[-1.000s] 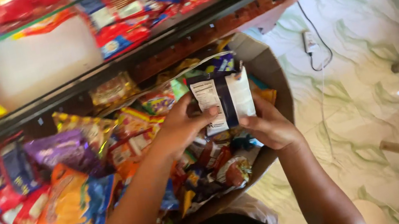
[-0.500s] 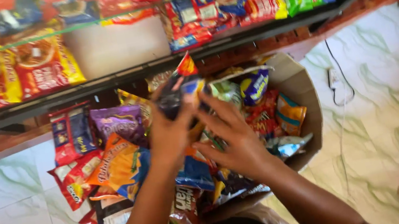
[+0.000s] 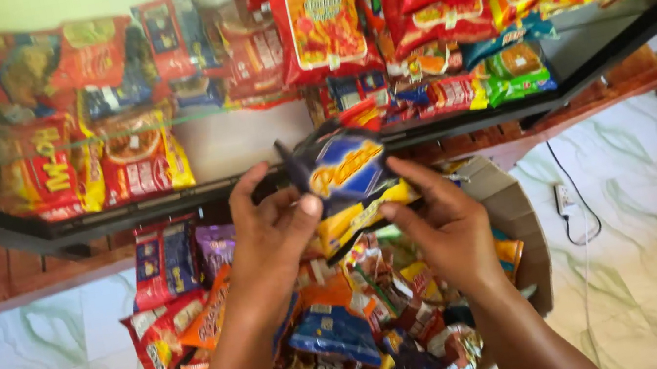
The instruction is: Stocking and organizing various snack bags on a glass shelf from a cardboard box on the floor.
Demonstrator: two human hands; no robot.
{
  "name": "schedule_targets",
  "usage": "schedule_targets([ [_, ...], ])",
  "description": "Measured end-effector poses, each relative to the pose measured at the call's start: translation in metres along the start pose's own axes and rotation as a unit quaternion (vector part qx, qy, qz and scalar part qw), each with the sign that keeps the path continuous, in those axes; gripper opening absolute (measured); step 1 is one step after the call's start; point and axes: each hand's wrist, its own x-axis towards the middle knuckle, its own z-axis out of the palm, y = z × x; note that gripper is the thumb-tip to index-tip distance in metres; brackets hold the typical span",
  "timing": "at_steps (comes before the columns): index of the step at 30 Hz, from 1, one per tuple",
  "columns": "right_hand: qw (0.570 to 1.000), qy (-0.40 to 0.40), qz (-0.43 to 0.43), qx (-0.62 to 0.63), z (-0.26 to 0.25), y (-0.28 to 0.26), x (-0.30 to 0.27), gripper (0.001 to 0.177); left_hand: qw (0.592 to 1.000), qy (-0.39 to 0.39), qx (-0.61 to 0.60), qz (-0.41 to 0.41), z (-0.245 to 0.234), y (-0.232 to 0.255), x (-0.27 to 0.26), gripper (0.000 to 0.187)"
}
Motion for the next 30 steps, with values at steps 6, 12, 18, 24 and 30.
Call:
schedule_targets([
  [6,0.991,0.048,-0.069,-0.100,0.002,-0.041,0.052,0.052,0.977,-0.063,0.047,0.198,0.013,0.025,0.018,0.065],
  [12,0.882,0.063,-0.266,-0.384,0.004,-0.066,0.140,0.054,0.939,-0.060,0.062,0.332,0.039,0.066,0.121,0.054],
  [18,0.724,0.097,-0.286,-0.621,0.013,-0.061,0.182,0.057,0.953,-0.012,0.103,0.285,0.045,0.063,0.195,0.049],
  [24,0.681,0.019,-0.330,-0.653,0.008,-0.041,0.196,0.054,0.918,0.048,0.212,0.331,0.047,0.062,0.185,0.053],
  [30,0.754,-0.042,-0.264,-0.600,0.007,-0.041,0.198,0.061,0.970,0.001,0.107,0.220,0.042,0.066,0.173,0.071],
])
